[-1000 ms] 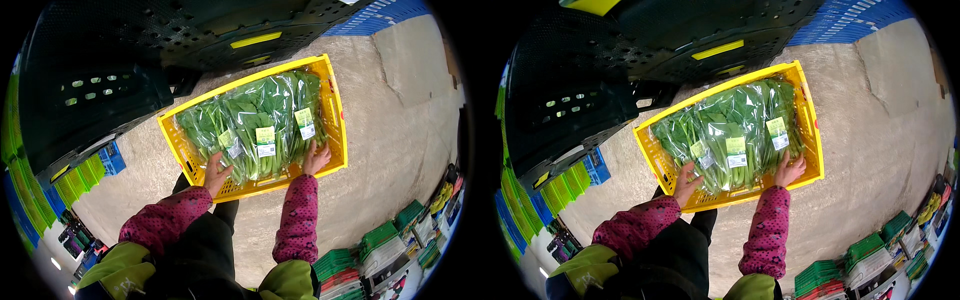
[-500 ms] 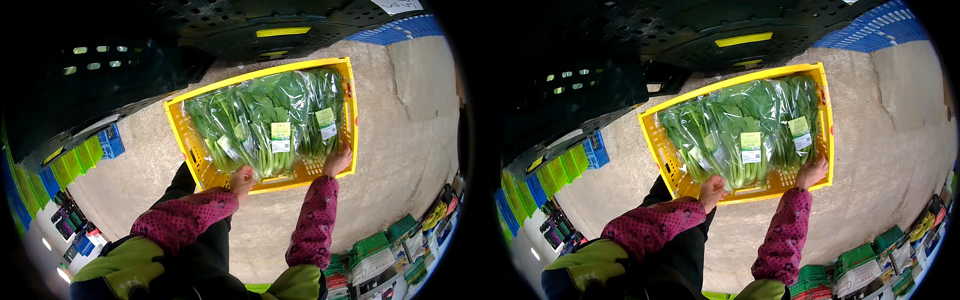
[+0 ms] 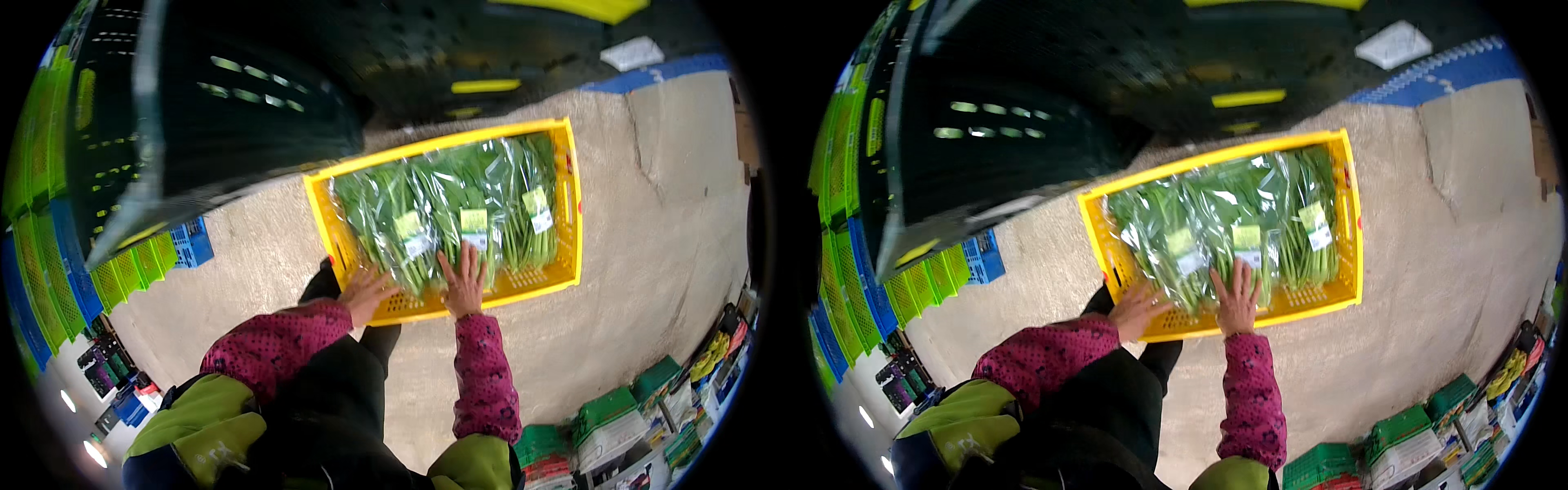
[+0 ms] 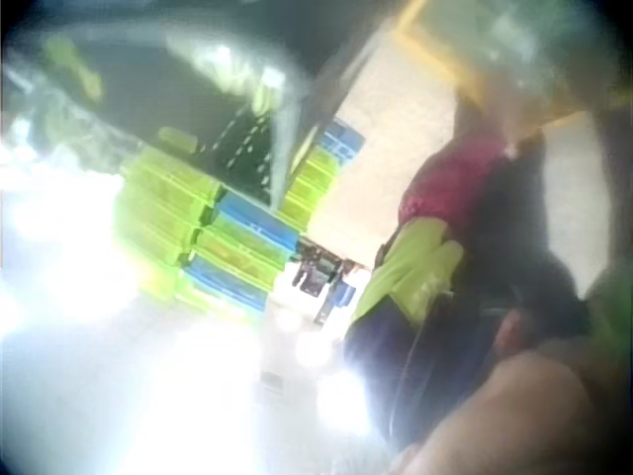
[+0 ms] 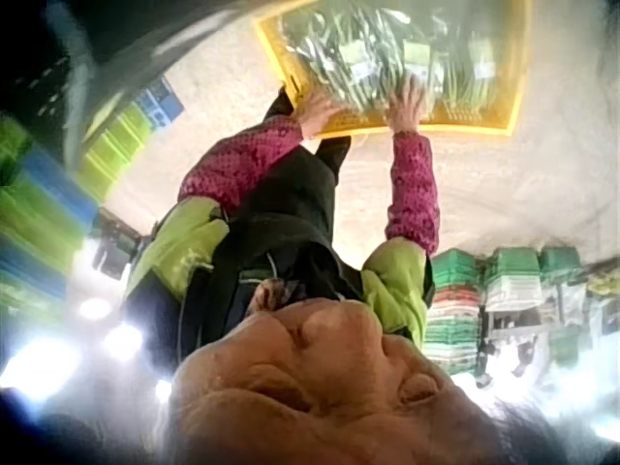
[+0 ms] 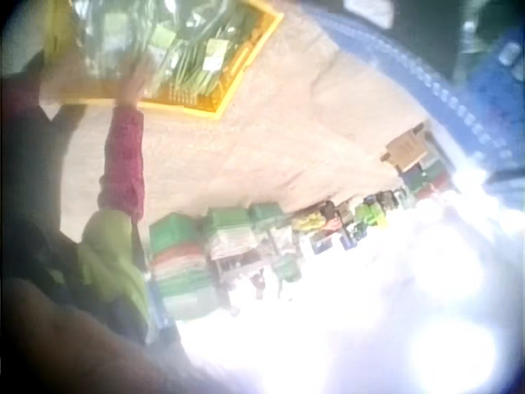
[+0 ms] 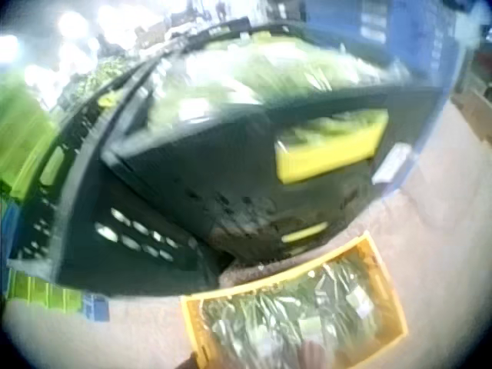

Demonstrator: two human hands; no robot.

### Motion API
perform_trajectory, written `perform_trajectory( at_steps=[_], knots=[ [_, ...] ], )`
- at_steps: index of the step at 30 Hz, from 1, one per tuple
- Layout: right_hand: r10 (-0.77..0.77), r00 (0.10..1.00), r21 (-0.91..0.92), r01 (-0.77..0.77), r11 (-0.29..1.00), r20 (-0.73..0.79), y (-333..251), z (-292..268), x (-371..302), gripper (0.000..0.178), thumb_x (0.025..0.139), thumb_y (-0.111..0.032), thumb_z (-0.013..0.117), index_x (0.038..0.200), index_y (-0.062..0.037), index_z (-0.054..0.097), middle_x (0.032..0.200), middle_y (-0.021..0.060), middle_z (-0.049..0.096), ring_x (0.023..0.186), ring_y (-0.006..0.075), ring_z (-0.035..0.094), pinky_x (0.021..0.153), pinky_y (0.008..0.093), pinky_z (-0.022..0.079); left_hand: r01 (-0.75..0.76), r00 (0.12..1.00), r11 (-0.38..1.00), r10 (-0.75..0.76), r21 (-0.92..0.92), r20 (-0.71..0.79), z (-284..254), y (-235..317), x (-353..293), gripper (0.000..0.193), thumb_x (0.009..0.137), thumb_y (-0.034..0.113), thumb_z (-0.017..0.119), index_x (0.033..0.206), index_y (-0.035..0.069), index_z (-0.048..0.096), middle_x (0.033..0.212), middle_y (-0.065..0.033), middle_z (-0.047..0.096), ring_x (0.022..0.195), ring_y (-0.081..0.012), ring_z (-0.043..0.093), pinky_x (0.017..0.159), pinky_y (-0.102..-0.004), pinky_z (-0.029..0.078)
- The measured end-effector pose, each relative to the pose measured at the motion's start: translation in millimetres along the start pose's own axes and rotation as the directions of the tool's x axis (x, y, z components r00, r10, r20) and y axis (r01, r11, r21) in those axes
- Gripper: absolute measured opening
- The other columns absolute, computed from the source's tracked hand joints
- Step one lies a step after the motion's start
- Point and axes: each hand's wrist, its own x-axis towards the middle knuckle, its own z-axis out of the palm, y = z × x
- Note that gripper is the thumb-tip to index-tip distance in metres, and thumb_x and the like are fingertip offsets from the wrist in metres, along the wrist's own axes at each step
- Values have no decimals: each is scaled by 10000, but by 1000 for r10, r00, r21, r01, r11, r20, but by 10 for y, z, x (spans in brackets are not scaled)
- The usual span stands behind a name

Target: The person transfers bags of produce from green crates into yellow crates by hand, peeling individual adhesive labels from a roll and applying them to each bag, and organizes empty crates in the workspace.

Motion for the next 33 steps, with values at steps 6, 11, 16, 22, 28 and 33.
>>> perform_trajectory(
  at_steps=[6,11,16,22,28,33],
  knots=[
    [196,979,304,-174,937,-46,-492,-342,-481,480,803,-172,688,1261,-128,549,1372,173,442,1271,389,391,1038,541,309,-238,941,725,337,-647,31,-1315,154,-1248,359,916,205,586,1260,100,582,1089,-135,660,996,-291,630,867,-361,495],
    [352,936,614,-278,739,0,-971,-540,-815,264,884,-154,620,1118,-33,636,989,205,660,875,390,636,748,416,511,-380,815,375,568,-846,-114,-3294,-148,-2199,316,886,92,661,1197,45,632,1137,-129,665,1048,-253,631,881,-338,502],
    [357,933,712,-277,645,39,-1613,-670,-868,272,904,-178,610,1121,-19,651,869,178,685,764,254,659,698,340,511,-332,939,466,80,-820,-335,-4697,-1006,-2475,183,935,167,610,974,8,693,955,-61,700,939,-113,630,835,-291,510],
    [304,953,778,-179,603,-16,-2317,-1270,-676,284,930,-158,570,1166,-9,626,933,187,684,809,250,663,718,329,512,-145,744,595,-462,-791,-483,-4704,-2932,-1415,214,877,68,632,1074,-15,643,954,-40,672,878,-90,600,799,-260,482],
    [312,945,743,-137,655,-100,-2470,-1637,-749,330,938,-160,581,1193,49,589,981,168,676,866,218,661,793,312,511,181,780,894,-384,-409,-495,-4690,-3431,-716,611,820,420,676,1268,19,565,1164,-222,626,1095,-338,599,942,-381,469],
    [488,868,881,-297,368,90,-2523,-1852,-884,334,951,-105,555,1217,97,551,1134,175,633,1023,221,620,881,305,494,400,815,905,-423,-143,-396,-4907,-3081,-775,871,752,601,665,1445,163,372,1232,-147,581,1197,-300,523,988,-509,390]
  ],
)
